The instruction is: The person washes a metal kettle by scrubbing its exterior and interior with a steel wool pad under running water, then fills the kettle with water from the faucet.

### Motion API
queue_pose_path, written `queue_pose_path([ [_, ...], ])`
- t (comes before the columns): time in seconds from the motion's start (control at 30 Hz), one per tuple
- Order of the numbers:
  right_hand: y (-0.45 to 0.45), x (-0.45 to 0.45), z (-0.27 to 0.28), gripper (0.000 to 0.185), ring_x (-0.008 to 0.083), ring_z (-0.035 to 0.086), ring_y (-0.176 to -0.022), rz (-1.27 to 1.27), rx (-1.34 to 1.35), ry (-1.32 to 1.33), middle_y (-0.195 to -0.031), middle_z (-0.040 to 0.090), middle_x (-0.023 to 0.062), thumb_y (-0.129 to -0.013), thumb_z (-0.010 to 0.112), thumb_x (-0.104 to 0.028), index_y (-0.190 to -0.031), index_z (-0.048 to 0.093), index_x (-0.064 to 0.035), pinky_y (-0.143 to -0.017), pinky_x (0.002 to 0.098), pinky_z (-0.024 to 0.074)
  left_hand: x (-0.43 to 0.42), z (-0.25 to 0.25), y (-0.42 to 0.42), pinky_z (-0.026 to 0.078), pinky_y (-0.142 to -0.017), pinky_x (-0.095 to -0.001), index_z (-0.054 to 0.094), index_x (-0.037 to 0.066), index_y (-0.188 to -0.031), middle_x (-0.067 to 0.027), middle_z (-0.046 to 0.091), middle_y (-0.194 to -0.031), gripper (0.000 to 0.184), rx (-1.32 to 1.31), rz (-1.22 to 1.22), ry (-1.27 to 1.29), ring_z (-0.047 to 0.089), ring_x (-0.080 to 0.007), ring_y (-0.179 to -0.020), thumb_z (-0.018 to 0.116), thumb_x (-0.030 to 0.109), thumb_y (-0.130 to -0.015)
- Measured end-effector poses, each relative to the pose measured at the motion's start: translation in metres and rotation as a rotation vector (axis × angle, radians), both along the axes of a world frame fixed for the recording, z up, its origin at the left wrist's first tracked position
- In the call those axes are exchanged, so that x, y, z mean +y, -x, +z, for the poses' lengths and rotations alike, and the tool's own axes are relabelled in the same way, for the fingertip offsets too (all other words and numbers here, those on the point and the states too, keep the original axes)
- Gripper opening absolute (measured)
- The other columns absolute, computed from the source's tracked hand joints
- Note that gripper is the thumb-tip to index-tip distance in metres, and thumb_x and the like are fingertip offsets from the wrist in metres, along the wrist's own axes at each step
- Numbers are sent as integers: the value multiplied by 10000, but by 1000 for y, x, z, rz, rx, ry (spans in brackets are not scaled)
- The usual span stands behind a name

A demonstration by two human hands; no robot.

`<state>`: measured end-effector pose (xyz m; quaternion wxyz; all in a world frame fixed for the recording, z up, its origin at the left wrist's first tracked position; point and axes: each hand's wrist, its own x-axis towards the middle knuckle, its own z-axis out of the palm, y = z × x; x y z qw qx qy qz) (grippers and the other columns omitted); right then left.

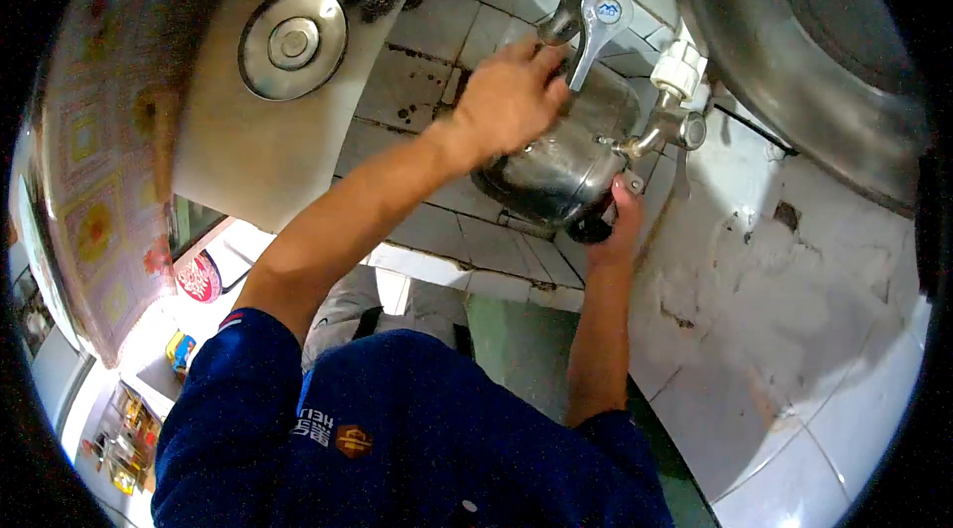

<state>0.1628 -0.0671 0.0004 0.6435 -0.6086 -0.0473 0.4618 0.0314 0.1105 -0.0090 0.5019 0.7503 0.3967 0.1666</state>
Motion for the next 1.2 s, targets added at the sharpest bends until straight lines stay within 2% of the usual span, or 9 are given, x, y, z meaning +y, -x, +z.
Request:
queue_pose_path([
  [0.1,-9,-9,-11,326,203,602,-906,93,132,-110,-997,623,101,-860,539,-227,-1042,587,39,-783,346,494,-52,27,0,339,-981,-558,629,110,-1127,-151,484,-1302,434,66,-43,-774,405,-409,-1211,522,436,-861],
  [0.27,-12,-23,-13,350,220,597,-924,54,174,-130,-1027,615,104,-857,554,-213,-1087,564,51,-844,349,479,-30,25,-18,325,-1001,-547,629,116,-1157,-148,489,-1320,485,7,-340,-768,420,-378,-1226,456,484,-892],
  [0.37,-4,-25,4,410,232,587,-973,-5,42,13,-1081,601,106,-864,550,-206,-1186,526,46,-885,355,465,44,-30,-43,432,-912,-411,627,121,-1144,-135,596,-1164,499,40,-427,60,567,-292,-1055,426,516,-914],
  [0.67,-23,-32,-2,456,227,564,-1051,138,122,-88,-1166,577,106,-910,521,-228,-1285,477,27,-921,364,452,65,-90,-15,391,-1029,-331,491,31,-1312,-106,545,-1298,512,-229,-234,1053,520,-224,-1183,494,378,-936],
  [0.87,-24,-32,-5,379,237,581,-1030,18,163,-45,-1129,603,105,-915,504,-236,-1186,548,25,-902,374,468,61,-105,-16,412,-867,-361,621,133,-1157,-64,639,-1092,575,-274,-89,877,582,-206,-938,527,591,-823],
  [0.97,-31,-39,-11,330,238,590,-1010,24,232,-175,-1082,623,101,-917,502,-234,-1112,589,17,-892,376,474,84,-63,-16,421,-865,-366,624,119,-1165,-89,641,-1098,579,-25,-330,874,578,-221,-968,492,587,-851],
  [1.07,-24,-25,0,305,233,596,-993,-93,183,-55,-1044,634,100,-911,508,-234,-1066,611,8,-888,375,475,71,-32,-10,433,-897,-377,633,92,-1145,-130,647,-1083,550,-317,-362,367,581,-266,-999,500,547,-866],
  [1.13,-23,-18,-3,299,230,597,-987,-191,182,81,-1030,637,100,-906,509,-233,-1054,616,4,-889,372,473,57,-9,-14,348,-1053,-383,507,31,-1289,-163,520,-1305,463,-147,-449,81,458,-280,-1247,500,306,-916],
  [1.2,-25,-23,-17,301,227,592,-992,3,-60,14,-1054,626,100,-897,508,-220,-1084,601,-4,-895,361,466,25,10,-5,325,-1065,-413,499,77,-1307,-164,457,-1361,501,-27,-343,-206,363,-350,-1306,569,320,-874],
])
